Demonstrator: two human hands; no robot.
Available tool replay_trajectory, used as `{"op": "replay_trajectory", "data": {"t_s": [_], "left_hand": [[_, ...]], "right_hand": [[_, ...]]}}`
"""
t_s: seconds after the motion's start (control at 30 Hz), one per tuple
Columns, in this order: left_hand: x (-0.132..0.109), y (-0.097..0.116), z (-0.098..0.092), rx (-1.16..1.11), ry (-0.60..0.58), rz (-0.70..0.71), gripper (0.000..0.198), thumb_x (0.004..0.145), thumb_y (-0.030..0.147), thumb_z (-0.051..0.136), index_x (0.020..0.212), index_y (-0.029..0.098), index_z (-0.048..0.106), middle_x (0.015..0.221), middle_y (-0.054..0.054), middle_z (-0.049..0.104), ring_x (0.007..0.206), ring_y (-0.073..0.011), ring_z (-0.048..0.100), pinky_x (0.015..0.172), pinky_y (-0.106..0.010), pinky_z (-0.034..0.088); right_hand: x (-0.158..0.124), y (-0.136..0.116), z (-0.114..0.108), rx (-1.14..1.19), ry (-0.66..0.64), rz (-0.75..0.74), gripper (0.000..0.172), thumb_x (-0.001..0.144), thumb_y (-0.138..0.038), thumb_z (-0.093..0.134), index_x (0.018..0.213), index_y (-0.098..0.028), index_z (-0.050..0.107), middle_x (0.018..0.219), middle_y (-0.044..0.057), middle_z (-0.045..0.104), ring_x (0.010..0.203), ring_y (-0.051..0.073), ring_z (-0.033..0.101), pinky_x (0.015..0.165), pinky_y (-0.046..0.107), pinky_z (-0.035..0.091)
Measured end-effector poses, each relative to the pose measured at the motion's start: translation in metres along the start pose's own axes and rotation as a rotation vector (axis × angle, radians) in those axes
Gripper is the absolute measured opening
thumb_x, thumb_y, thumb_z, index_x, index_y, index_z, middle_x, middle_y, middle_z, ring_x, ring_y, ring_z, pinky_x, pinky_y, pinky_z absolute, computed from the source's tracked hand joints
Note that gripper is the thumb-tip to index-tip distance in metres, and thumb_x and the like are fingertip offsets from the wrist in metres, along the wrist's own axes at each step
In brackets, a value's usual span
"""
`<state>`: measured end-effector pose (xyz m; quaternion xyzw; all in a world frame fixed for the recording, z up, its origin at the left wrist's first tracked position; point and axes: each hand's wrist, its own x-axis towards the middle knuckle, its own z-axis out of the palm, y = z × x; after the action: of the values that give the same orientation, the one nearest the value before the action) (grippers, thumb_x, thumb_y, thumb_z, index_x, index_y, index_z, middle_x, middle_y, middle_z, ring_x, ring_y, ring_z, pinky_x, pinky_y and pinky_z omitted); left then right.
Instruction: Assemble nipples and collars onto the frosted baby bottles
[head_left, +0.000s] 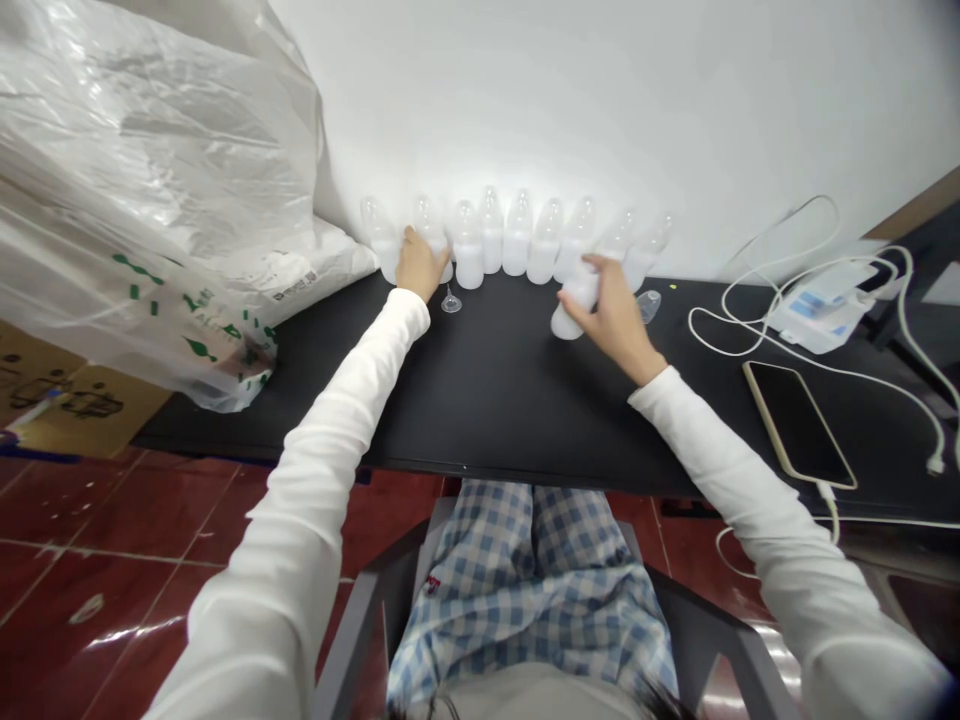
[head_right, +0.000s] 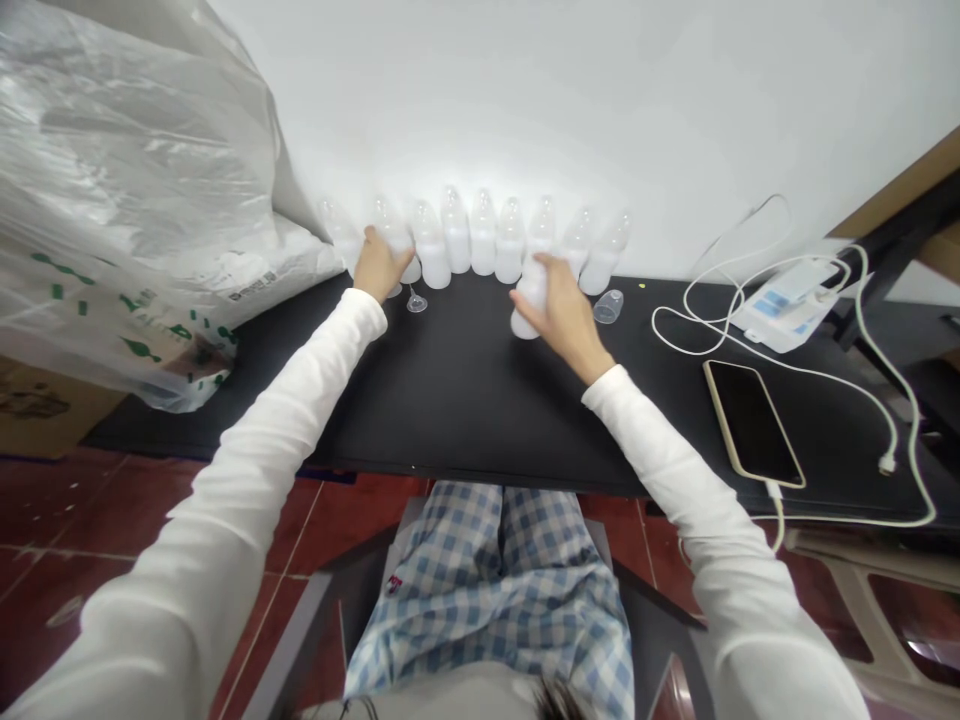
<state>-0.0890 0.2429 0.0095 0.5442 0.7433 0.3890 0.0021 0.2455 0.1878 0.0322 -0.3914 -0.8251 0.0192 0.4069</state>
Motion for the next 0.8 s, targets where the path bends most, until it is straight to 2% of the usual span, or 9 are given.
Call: {"op": "replay_trajectory", "data": {"t_s": [0.07, 0.17, 0.23, 0.33, 0.47, 0.53, 0.63, 0.73, 0.8], "left_hand": [[-0.018, 0.001, -0.007, -0.059, 0.078, 0.103, 0.057, 0.095, 0.028, 0.061, 0.142, 0.005, 0.038, 0.140, -0.027, 0.051, 0.136, -0.0375, 0.050, 0.114, -0.056, 0.042], [-0.054, 0.002, -0.014, -0.097, 0.123, 0.236, 0.038, 0.099, 0.023, 0.051, 0.136, 0.018, 0.045, 0.134, -0.017, 0.055, 0.131, -0.0300, 0.053, 0.118, -0.050, 0.042], [-0.074, 0.004, -0.013, -0.052, 0.017, 0.310, 0.030, 0.097, 0.023, 0.054, 0.126, 0.019, 0.051, 0.122, -0.016, 0.059, 0.121, -0.0310, 0.058, 0.111, -0.050, 0.048], [-0.091, 0.005, -0.007, 0.086, -0.144, 0.344, 0.031, 0.089, 0.025, 0.067, 0.115, 0.011, 0.056, 0.117, -0.021, 0.059, 0.120, -0.0403, 0.056, 0.108, -0.058, 0.047], [-0.087, 0.010, 0.000, 0.068, -0.145, 0.334, 0.019, 0.086, 0.003, 0.056, 0.103, 0.012, 0.059, 0.111, -0.020, 0.061, 0.119, -0.0399, 0.055, 0.110, -0.059, 0.043], [-0.083, 0.018, 0.000, -0.093, -0.102, 0.324, 0.023, 0.084, 0.001, 0.057, 0.103, 0.014, 0.059, 0.109, -0.016, 0.063, 0.113, -0.0333, 0.059, 0.107, -0.054, 0.046], [-0.085, 0.041, 0.000, -0.561, -0.159, 0.309, 0.023, 0.087, 0.022, 0.071, 0.106, 0.019, 0.058, 0.103, -0.008, 0.067, 0.093, -0.0210, 0.065, 0.094, -0.041, 0.054], [-0.100, 0.067, 0.000, -1.099, -0.420, 0.254, 0.044, 0.083, 0.049, 0.079, 0.109, 0.021, 0.057, 0.092, -0.003, 0.070, 0.083, -0.0148, 0.067, 0.083, -0.032, 0.056], [-0.113, 0.078, 0.003, -1.277, -0.595, 0.197, 0.052, 0.076, 0.052, 0.085, 0.109, 0.021, 0.059, 0.088, 0.000, 0.071, 0.076, -0.0119, 0.067, 0.079, -0.028, 0.055]], "right_hand": [[-0.006, -0.007, 0.016, -0.031, -0.063, -0.019, 0.061, 0.098, -0.058, 0.054, 0.141, -0.016, 0.046, 0.127, 0.017, 0.059, 0.120, 0.036, 0.062, 0.102, 0.052, 0.054], [-0.012, -0.009, 0.028, -0.081, -0.071, -0.026, 0.064, 0.101, -0.062, 0.044, 0.145, -0.015, 0.042, 0.125, 0.018, 0.059, 0.116, 0.036, 0.063, 0.097, 0.053, 0.057], [-0.014, -0.007, 0.031, -0.090, -0.055, -0.042, 0.067, 0.101, -0.063, 0.041, 0.148, -0.015, 0.039, 0.126, 0.019, 0.058, 0.118, 0.036, 0.062, 0.098, 0.055, 0.056], [-0.016, -0.003, 0.032, -0.098, -0.011, -0.097, 0.073, 0.100, -0.065, 0.041, 0.153, -0.015, 0.031, 0.134, 0.021, 0.054, 0.125, 0.037, 0.057, 0.106, 0.060, 0.050], [-0.023, 0.000, 0.031, -0.150, 0.086, -0.144, 0.075, 0.100, -0.061, 0.046, 0.156, -0.017, 0.025, 0.148, 0.023, 0.044, 0.137, 0.039, 0.047, 0.113, 0.063, 0.041], [-0.028, 0.000, 0.031, -0.172, 0.113, -0.179, 0.065, 0.101, -0.053, 0.049, 0.153, -0.018, 0.031, 0.145, 0.021, 0.046, 0.136, 0.038, 0.048, 0.112, 0.062, 0.042], [-0.033, -0.005, 0.030, -0.180, 0.131, -0.283, 0.045, 0.102, -0.037, 0.050, 0.144, -0.021, 0.043, 0.134, 0.018, 0.055, 0.125, 0.033, 0.056, 0.106, 0.056, 0.047], [-0.033, -0.012, 0.030, -0.183, 0.190, -0.406, 0.041, 0.101, -0.027, 0.054, 0.141, -0.022, 0.047, 0.124, 0.015, 0.061, 0.114, 0.029, 0.061, 0.096, 0.047, 0.052], [-0.031, -0.016, 0.028, -0.151, 0.220, -0.474, 0.039, 0.100, -0.024, 0.056, 0.138, -0.020, 0.049, 0.117, 0.014, 0.063, 0.106, 0.026, 0.063, 0.090, 0.042, 0.054]]}}
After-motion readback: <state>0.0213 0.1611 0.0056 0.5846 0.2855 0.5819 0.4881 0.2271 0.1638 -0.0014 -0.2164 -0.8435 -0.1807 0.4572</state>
